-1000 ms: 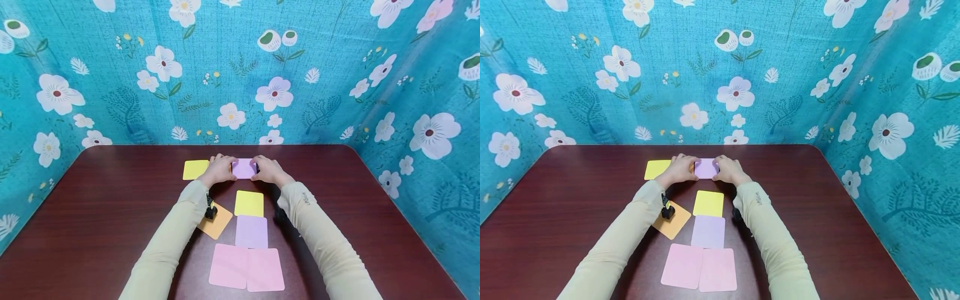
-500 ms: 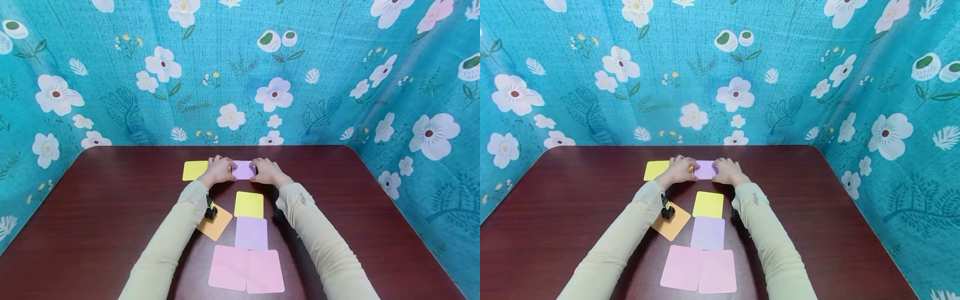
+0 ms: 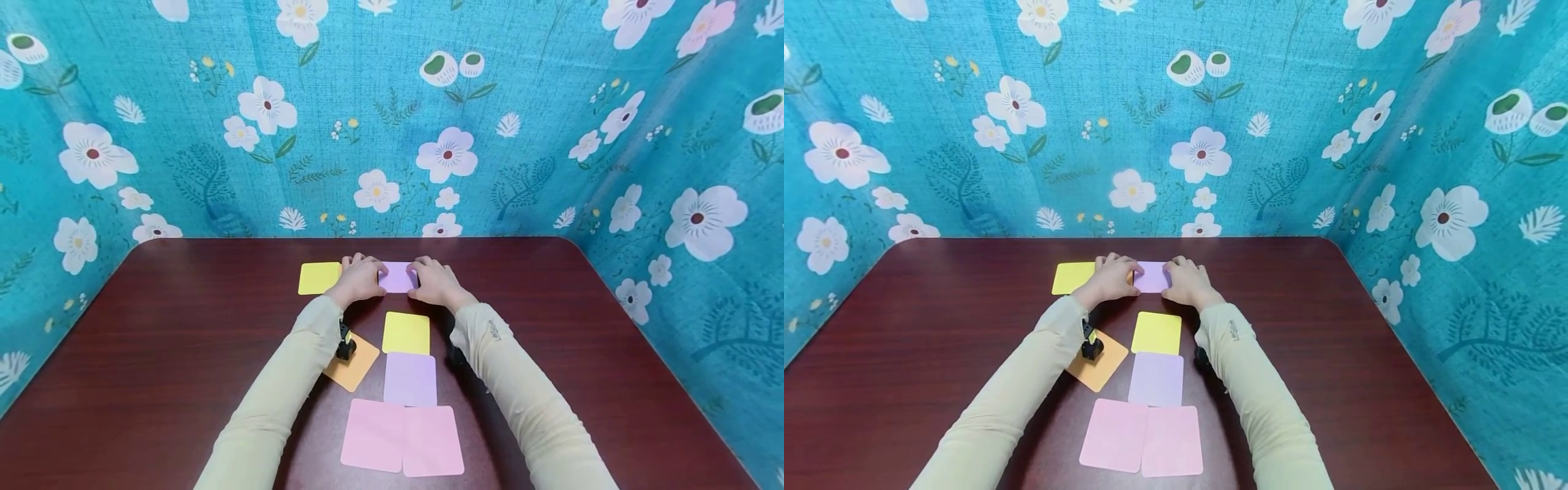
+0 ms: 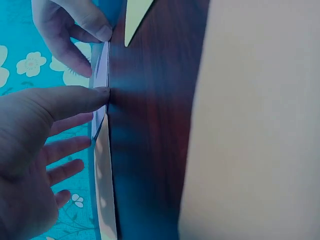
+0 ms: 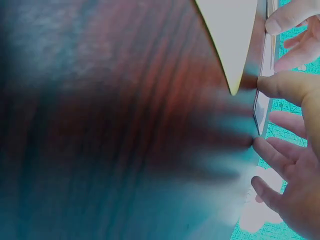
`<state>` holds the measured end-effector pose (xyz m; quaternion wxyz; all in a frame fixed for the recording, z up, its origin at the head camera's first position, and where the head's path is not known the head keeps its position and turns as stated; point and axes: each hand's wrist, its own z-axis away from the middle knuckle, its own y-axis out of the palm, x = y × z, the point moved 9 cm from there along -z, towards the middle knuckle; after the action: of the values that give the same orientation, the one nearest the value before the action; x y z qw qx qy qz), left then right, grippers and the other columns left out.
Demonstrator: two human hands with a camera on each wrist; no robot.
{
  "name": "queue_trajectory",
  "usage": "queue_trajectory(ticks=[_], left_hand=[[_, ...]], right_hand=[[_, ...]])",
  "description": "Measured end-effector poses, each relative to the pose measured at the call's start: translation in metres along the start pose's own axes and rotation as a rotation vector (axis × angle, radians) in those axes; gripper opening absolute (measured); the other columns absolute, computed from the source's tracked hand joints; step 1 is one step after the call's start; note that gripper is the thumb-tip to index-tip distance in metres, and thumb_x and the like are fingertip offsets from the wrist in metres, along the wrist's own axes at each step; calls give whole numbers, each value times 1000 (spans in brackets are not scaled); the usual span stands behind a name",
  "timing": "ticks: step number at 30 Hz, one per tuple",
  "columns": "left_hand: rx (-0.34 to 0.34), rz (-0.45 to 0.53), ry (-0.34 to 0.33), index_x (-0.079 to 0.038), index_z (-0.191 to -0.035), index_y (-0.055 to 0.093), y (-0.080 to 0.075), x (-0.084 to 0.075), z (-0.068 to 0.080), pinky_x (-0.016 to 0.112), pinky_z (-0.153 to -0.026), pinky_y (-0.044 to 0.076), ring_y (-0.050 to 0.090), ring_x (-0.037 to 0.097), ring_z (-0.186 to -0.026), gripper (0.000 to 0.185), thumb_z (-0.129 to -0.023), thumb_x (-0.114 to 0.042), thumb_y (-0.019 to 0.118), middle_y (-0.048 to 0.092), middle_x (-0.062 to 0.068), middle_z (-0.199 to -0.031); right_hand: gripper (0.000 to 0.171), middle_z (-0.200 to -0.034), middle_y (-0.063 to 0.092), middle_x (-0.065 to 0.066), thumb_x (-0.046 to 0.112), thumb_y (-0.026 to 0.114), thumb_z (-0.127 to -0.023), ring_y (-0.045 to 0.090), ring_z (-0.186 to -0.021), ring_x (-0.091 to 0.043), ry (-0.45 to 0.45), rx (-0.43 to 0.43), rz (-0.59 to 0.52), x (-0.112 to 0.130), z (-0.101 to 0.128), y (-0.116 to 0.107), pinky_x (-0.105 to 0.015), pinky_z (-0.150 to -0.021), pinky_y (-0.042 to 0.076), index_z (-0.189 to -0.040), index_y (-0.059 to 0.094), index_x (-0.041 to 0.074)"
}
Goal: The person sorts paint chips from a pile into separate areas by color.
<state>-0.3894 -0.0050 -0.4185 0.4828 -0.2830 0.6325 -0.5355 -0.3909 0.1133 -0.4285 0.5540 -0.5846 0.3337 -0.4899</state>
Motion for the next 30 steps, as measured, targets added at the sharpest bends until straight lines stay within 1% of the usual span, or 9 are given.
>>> queue_trajectory(ticks=[4, 10, 14, 20, 27, 30], left_hand=[[-7, -19, 7, -18, -117, 61, -1, 0, 3, 47, -94, 18, 37, 27, -116, 44, -76, -32, 70, 53, 4, -127], [-12, -6, 15, -17, -117, 60, -4, 0, 11, 47, -94, 17, 35, 27, -118, 44, -76, -32, 69, 51, 4, -128], [-27, 5, 29, -17, -116, 61, -9, 1, 16, 47, -94, 17, 34, 27, -118, 42, -77, -31, 69, 51, 5, -128], [-32, 18, 36, -15, -115, 62, -14, 1, 22, 48, -95, 17, 35, 28, -117, 41, -78, -31, 68, 52, 6, -127], [-41, 32, 64, -14, -115, 62, -17, -3, 30, 47, -93, 21, 36, 28, -117, 39, -79, -30, 68, 52, 7, -125], [-40, 29, 71, -15, -114, 63, -16, -4, 33, 46, -92, 23, 36, 28, -116, 39, -78, -30, 69, 51, 8, -125]], right_hand=[[58, -136, 40, -13, 32, 65, -78, 39, -123, -30, -3, -8, 8, 3, 3, -1, -49, -101, 29, -129, 49, 10], [58, -136, 38, -14, 33, 67, -78, 39, -122, -29, -26, -39, -13, 6, 9, -4, -48, -101, 31, -128, 50, 10], [55, -130, 43, -14, 33, 67, -77, 43, -118, -28, -47, -69, -12, 9, 12, -9, -47, -99, 32, -125, 52, 9], [54, -122, 49, -11, 34, 66, -78, 48, -111, -26, -62, -77, 13, 15, 17, -13, -46, -97, 34, -124, 53, 10], [39, -112, 57, -8, 28, 61, -83, 54, -105, -23, -105, -126, 43, 28, 25, -15, -47, -94, 35, -119, 56, 11], [36, -109, 59, -6, 26, 59, -85, 56, -104, -22, -112, -128, 52, 32, 27, -15, -47, -92, 36, -118, 57, 11]])
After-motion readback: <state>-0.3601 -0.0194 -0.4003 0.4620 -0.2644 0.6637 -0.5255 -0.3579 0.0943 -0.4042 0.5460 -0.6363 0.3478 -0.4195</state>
